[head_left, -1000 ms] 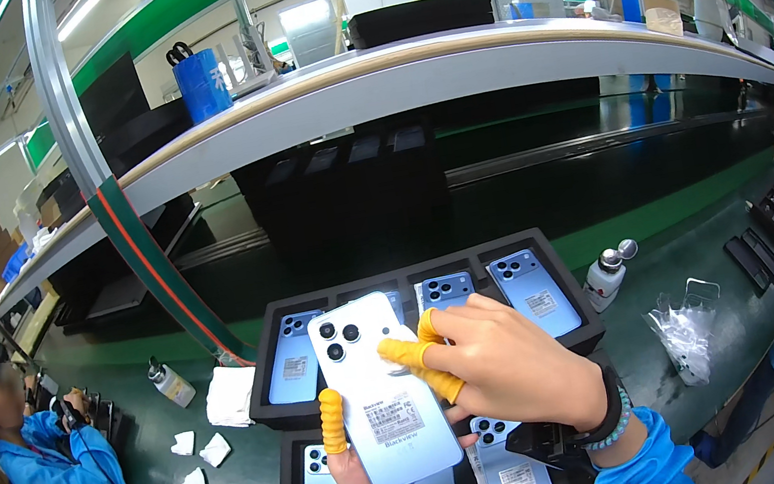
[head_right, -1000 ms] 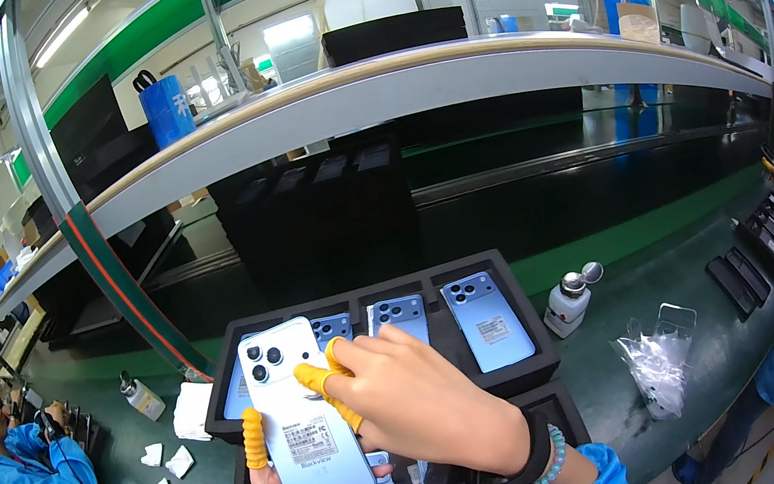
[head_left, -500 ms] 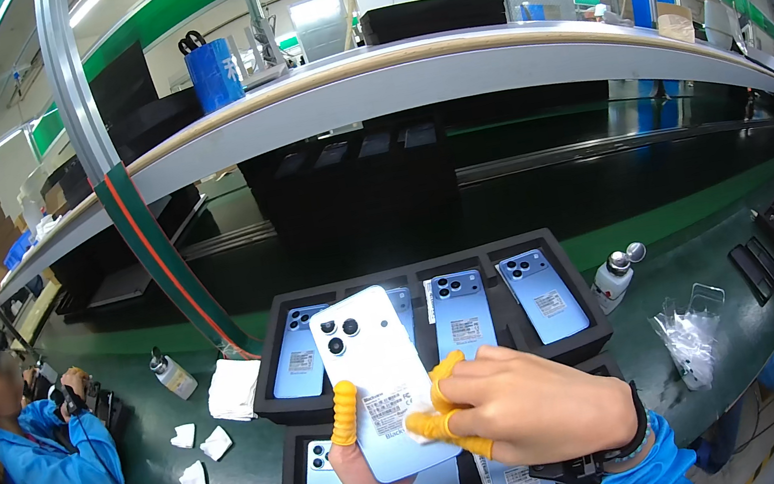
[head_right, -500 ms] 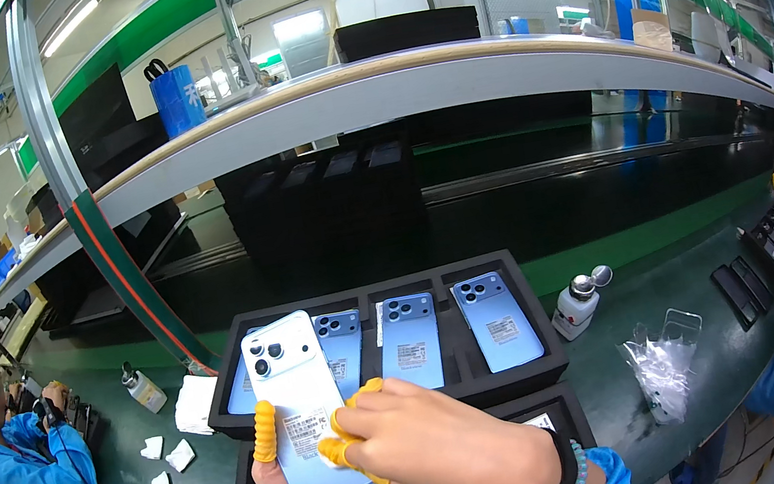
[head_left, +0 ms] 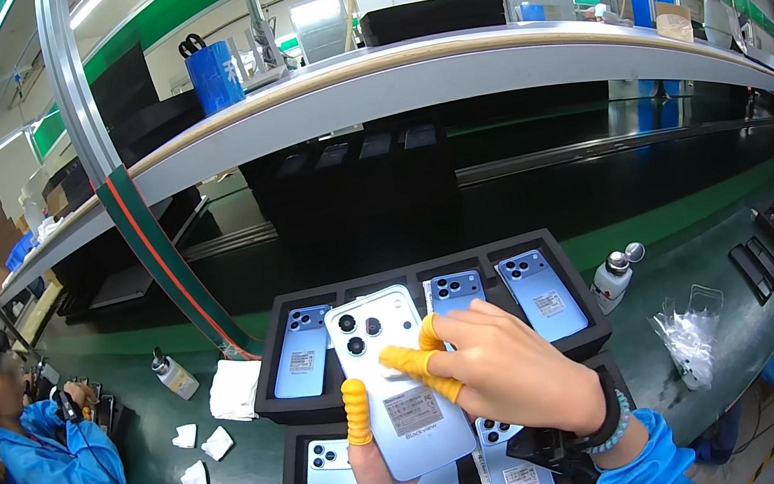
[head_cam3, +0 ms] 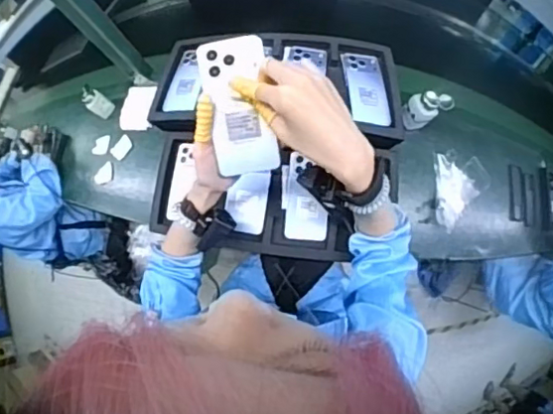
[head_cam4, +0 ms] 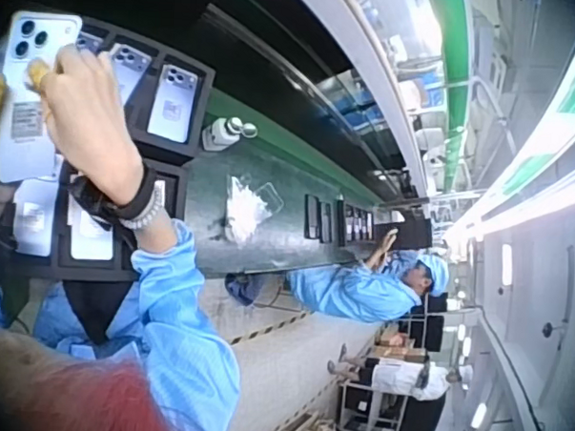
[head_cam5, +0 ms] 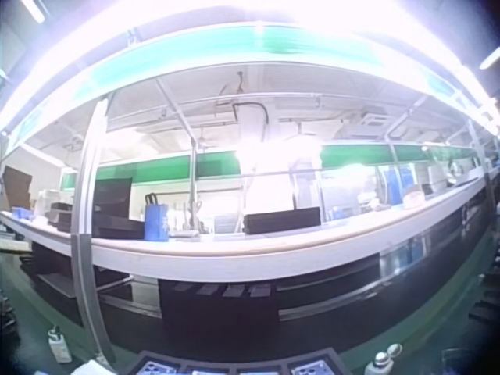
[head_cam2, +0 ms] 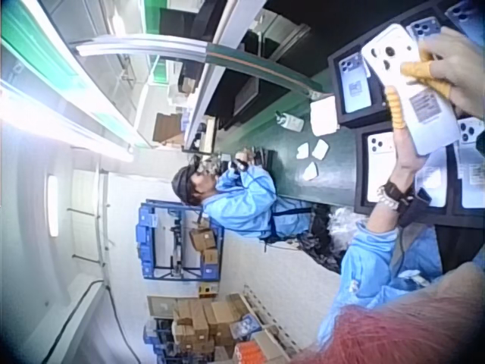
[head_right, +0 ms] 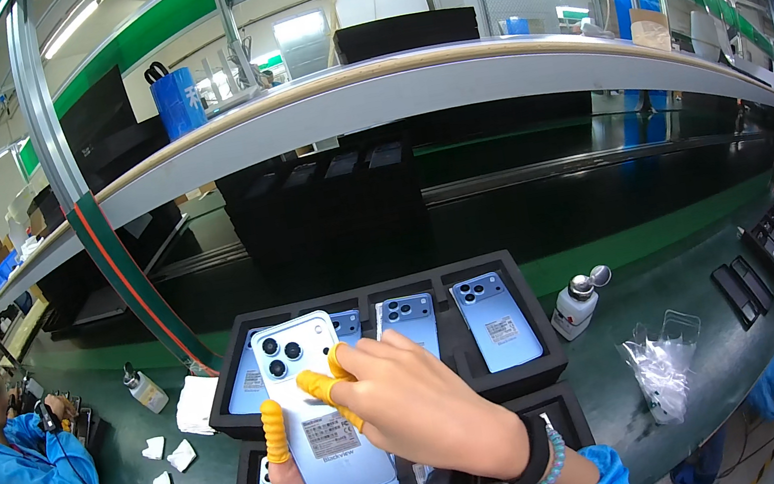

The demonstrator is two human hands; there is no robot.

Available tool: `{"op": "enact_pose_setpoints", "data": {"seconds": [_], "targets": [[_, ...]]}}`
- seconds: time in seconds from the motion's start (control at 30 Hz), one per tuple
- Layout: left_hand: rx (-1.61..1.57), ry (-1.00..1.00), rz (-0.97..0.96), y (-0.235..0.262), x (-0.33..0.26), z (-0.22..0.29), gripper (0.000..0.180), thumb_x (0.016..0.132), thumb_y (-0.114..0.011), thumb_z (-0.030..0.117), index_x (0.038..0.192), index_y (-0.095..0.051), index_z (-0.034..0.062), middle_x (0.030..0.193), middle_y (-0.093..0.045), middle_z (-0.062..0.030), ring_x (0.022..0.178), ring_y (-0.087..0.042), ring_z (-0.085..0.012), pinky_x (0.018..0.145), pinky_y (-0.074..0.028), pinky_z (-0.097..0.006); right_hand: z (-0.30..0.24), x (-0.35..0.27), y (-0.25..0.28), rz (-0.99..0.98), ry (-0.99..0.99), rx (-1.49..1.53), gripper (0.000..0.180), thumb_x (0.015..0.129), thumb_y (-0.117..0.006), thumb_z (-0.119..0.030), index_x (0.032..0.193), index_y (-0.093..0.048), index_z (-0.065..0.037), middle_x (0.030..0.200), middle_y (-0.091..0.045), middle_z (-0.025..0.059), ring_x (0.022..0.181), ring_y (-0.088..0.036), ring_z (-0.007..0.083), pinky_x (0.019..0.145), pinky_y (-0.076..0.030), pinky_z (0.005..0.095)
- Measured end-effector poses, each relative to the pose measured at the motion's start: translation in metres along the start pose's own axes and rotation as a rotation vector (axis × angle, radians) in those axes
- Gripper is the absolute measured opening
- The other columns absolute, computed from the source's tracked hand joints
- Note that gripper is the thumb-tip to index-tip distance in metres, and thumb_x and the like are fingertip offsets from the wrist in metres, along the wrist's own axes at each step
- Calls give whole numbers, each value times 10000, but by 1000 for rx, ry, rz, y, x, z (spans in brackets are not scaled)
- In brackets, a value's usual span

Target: The recorder is cleaning the backs and camera lenses of multiple mobile phones using a cloth and cleaning solution on a production line.

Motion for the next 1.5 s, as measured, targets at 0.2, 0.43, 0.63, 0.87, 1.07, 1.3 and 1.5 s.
{"op": "enact_pose_setpoints", "data": {"seconds": [0.2, 0.43, 0.63, 0.87, 1.07, 1.3, 1.5], "targets": [[-61, 10, 71, 10, 4, -6, 656, 883, -252, 614, 1391, -268, 199, 1365, -390, -100, 1214, -440, -284, 992, -377, -454, -10, -5, -7, -157, 89, -4, 218, 778, -606, -32, 990, -640, 5, 857, -556, 91, 798, -527, 216, 706, -383, 320], [-63, 62, -155, 3, 7, 1, 826, 775, -132, 750, 1425, -167, 241, 1399, -335, -146, 1246, -396, -345, 982, -361, -530, -10, -11, -5, -516, 177, 339, 139, 757, -591, 36, 874, -660, 65, 969, -591, 185, 879, -561, 274, 708, -395, 368], [129, 66, 105, 5, 2, -7, 840, 815, -149, 742, 1410, -205, 152, 1338, -397, -96, 1219, -430, -244, 1002, -365, -421, -3, 4, -13, -158, 115, 148, 183, 760, -606, -3, 931, -671, -10, 839, -558, 108, 771, -530, 219, 683, -365, 314], [118, 72, 128, 4, 4, -10, 772, 831, -177, 721, 1394, -263, 199, 1368, -390, -73, 1232, -422, -240, 1017, -340, -429, -4, 4, -24, 10, 123, -17, 237, 697, -613, -4, 930, -617, 39, 882, -540, 100, 812, -537, 205, 731, -363, 305], [-7, -72, -5, 16, 8, -4, 819, 807, -153, 718, 1407, -217, 164, 1396, -337, -141, 1233, -414, -319, 1008, -361, -463, -18, -12, -17, -479, 246, 214, 170, 782, -601, -35, 934, -646, 26, 886, -564, 108, 888, -538, 226, 802, -375, 352], [-780, 96, -179, 20, 14, 11, 609, 915, -287, 436, 1390, -235, 57, 1377, -297, -274, 1253, -361, -402, 1013, -339, -495, -6, -9, 23, -339, 289, 479, 107, 789, -605, -74, 855, -633, 6, 820, -520, 102, 772, -505, 260, 701, -368, 329], [-782, 156, -117, 21, 15, 6, 508, 929, -366, 368, 1326, -343, 50, 1287, -452, -174, 1189, -456, -298, 998, -355, -483, 7, -14, 43, 12, 78, 320, 155, 749, -666, -60, 899, -677, -23, 821, -559, 104, 719, -513, 233, 658, -354, 335]]}}
Point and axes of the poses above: each hand's wrist, its own x-axis towards the middle knuckle, its own y-axis out of the back of the hand, z = x × y, the point moved 1 cm from there along x, towards the middle knuckle
